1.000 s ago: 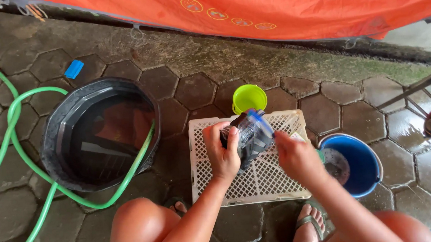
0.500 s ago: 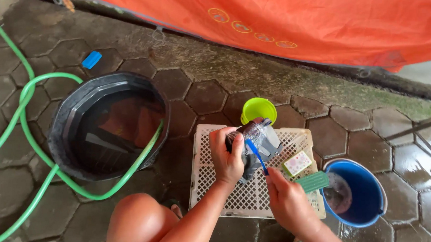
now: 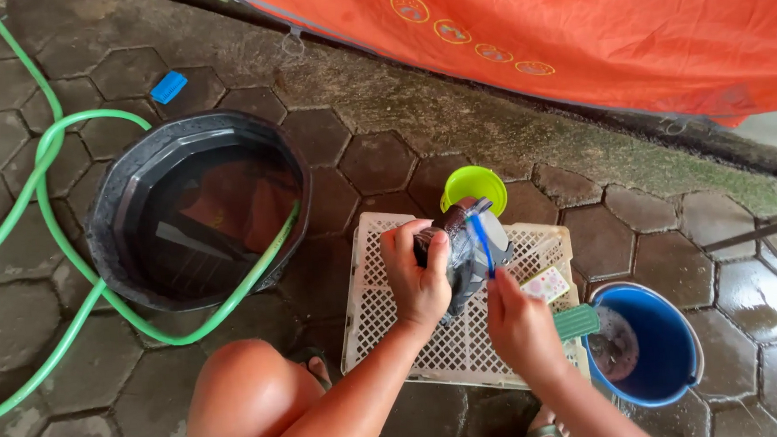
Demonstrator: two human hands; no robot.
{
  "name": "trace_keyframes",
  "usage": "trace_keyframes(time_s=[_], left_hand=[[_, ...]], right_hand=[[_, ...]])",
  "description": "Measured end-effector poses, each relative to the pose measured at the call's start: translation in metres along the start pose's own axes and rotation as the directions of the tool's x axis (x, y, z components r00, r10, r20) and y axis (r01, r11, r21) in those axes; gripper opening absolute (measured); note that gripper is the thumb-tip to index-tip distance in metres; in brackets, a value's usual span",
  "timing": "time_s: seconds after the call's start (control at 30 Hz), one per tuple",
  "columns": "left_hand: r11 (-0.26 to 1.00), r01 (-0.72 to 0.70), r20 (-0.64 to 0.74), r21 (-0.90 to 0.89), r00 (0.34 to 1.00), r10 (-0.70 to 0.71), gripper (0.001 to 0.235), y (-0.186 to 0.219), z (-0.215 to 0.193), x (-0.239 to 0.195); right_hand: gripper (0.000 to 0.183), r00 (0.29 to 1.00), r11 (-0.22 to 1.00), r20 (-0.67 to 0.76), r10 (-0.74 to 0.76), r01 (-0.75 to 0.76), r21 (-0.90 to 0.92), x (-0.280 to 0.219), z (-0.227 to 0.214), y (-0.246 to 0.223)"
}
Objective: Cleaning a shoe with a toothbrush and then sewing the sole using a manual stitching tool.
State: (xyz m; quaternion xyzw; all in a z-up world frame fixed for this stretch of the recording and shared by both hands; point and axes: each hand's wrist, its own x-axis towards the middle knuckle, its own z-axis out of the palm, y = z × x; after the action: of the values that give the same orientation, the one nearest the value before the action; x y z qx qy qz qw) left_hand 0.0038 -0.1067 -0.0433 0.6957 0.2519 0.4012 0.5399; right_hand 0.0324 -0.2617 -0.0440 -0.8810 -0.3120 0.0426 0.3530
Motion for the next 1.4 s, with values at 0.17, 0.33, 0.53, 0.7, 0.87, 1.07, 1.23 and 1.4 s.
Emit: trace_keyframes(time_s=[0.17, 0.33, 0.53, 0.7, 0.87, 1.07, 1.23, 1.4], left_hand=[[0.998, 0.057, -0.047, -0.01, 0.997, -0.057, 0.044, -0.004, 0.005, 0.001], [0.999, 0.047, -0.025, 0.001, 0.999, -0.047, 0.045, -0.001, 0.006, -0.002], [0.998, 0.064, -0.034, 0.017, 0.997, -0.064, 0.055, -0.003, 0.009, 0.001], [1.0, 0.026, -0.016, 0.004, 1.0, -0.026, 0.045, -0.001, 0.008, 0.002], [1.0, -0.011, -0.054, 0.023, 0.998, 0.013, 0.046, -0.003, 0.009, 0.001], [1.0, 0.013, -0.026, 0.001, 1.0, -0.013, 0.045, -0.001, 0.004, 0.0], [1.0, 0.01, -0.014, -0.002, 1.0, -0.01, 0.046, -0.005, 0.008, 0.001], [0.999, 0.036, -0.003, -0.005, 0.999, -0.036, 0.048, -0.01, 0.003, 0.008]], right_hand=[[0.022, 0.974, 0.968, 0.121, 0.192, -0.208, 0.143, -0.034, 0.013, -0.03], [0.024, 1.0, 0.995, 0.026, -0.015, 0.013, 0.097, -0.009, 0.009, -0.005], [0.026, 0.994, 0.965, 0.08, 0.073, -0.091, 0.246, -0.033, 0.008, -0.039], [0.023, 1.0, 0.988, -0.014, -0.006, 0.008, 0.157, -0.003, 0.008, -0.012], [0.023, 0.989, 0.954, 0.095, 0.117, -0.138, 0.265, -0.029, 0.007, -0.044], [0.021, 0.99, 0.975, 0.06, 0.125, -0.134, 0.176, -0.009, 0.008, -0.016], [0.025, 0.994, 0.958, 0.041, 0.097, -0.104, 0.267, -0.018, 0.006, -0.033], [0.023, 0.994, 0.992, 0.025, -0.106, 0.104, 0.071, -0.018, 0.007, -0.011]])
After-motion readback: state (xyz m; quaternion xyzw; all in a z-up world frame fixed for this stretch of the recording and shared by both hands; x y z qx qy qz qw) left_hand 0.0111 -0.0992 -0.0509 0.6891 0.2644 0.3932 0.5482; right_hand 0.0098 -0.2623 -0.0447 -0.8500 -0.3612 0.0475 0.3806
